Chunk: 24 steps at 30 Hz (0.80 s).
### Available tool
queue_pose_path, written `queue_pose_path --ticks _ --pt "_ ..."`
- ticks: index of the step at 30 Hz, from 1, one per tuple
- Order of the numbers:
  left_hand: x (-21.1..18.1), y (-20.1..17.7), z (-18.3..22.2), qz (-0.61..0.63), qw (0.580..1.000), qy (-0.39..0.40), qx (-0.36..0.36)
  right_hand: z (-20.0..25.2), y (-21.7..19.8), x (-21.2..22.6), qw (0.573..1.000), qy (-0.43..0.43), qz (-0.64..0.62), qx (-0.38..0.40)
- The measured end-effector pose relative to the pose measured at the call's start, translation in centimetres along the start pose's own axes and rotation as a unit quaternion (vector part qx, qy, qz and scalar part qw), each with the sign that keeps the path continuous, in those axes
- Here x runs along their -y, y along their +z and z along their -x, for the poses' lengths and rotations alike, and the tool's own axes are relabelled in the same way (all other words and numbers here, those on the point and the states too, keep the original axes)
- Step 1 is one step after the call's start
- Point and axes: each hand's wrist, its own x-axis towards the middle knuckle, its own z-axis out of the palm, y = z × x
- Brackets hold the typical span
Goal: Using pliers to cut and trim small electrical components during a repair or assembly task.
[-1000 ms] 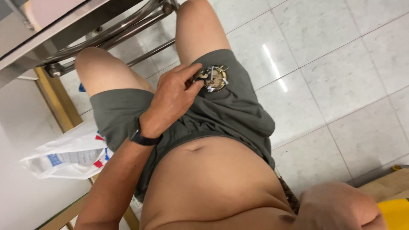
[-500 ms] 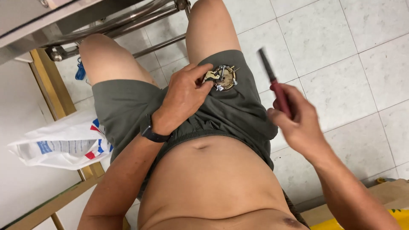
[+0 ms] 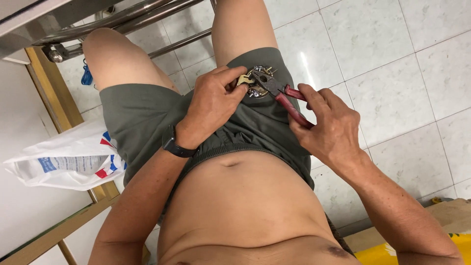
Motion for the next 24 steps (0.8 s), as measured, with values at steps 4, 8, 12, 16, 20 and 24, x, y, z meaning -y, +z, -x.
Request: queue_pose_path --ticks 4,8,12,16,20,24 --pt "0.2 0.2 0.2 0.013 1.000 -0.007 -0.006 0.2 0.2 -0.4 1.000 -0.003 0.003 0.010" --pt "0.4 0.3 0.4 0.097 0.993 -0.060 -0.005 0.1 0.3 -0.2 1.000 -0.007 0.013 0.022" --pt "-0.4 0.3 0.3 0.219 0.961 -0.167 -0.025 0.4 1.0 -0.6 0.999 -0.004 0.033 0.025" --pt "-0.7 0.6 -0.2 0.295 0.924 -0.235 -0.060 -0.3 0.6 0.3 0.998 0.041 -0.043 0.018" --pt "0.0 1.3 -0.2 0.326 0.907 -0.256 -0.075 -0.4 0.4 0.7 0.997 0.054 -0.054 0.002" --pt "-0.5 1.3 -0.2 0.325 0.907 -0.253 -0.093 0.0 0.6 0.5 0.996 0.056 -0.073 0.004"
